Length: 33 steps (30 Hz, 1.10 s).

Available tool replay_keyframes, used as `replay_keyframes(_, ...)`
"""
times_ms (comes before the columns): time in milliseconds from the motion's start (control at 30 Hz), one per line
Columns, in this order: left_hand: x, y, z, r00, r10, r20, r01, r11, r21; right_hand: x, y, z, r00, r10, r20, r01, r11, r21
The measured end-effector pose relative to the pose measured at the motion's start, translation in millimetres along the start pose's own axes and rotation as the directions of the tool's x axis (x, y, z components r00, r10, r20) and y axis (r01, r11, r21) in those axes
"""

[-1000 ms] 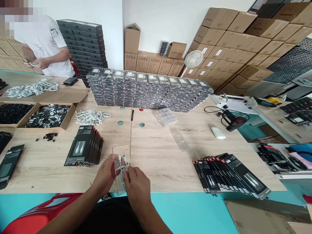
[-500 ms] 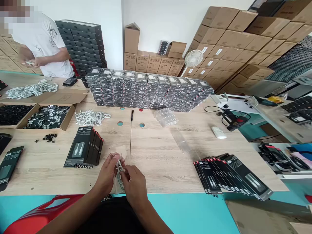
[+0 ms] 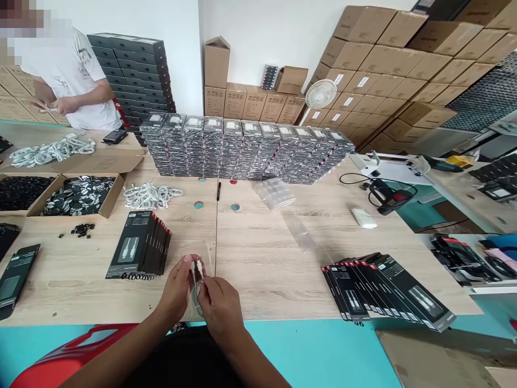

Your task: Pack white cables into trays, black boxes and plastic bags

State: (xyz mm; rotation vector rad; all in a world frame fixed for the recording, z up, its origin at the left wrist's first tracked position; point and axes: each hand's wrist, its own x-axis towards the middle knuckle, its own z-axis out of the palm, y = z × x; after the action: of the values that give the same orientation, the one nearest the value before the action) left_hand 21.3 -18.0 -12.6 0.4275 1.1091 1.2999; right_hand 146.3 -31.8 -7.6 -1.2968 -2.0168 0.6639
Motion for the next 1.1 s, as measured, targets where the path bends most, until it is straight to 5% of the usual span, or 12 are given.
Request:
replay_keyframes(367, -0.4, -8.1, -2.5, 0.995, 0.102, 0.02, -0.104, 0.989, 0.105, -5.9, -0.5, 8.0, 0.991, 0.119, -0.057, -0.118, 0.993, 0.023)
replay_keyframes(633, -0.4, -10.0, -4.8, 0.991, 0.133, 0.004, -0.133, 0.985, 0.106, -8.4, 1.5, 9.5, 0.997, 0.044, -0.06, -0.045, 0.999, -0.008)
replay_keyframes(867, 0.9, -2.6, -2.7, 0.999, 0.033, 0.008, -0.033, 0.999, 0.036, -12.1, 2.4, 7.2, 0.987, -0.158, -0.014, 0.15, 0.958, -0.245)
replay_keyframes(1100, 4.5, 2.6, 2.4, 0.979, -0.201, -0.03, 0.199, 0.978, -0.063, -14.2, -3.2, 3.6, 0.976, -0.207, 0.066, 0.216, 0.906, -0.365)
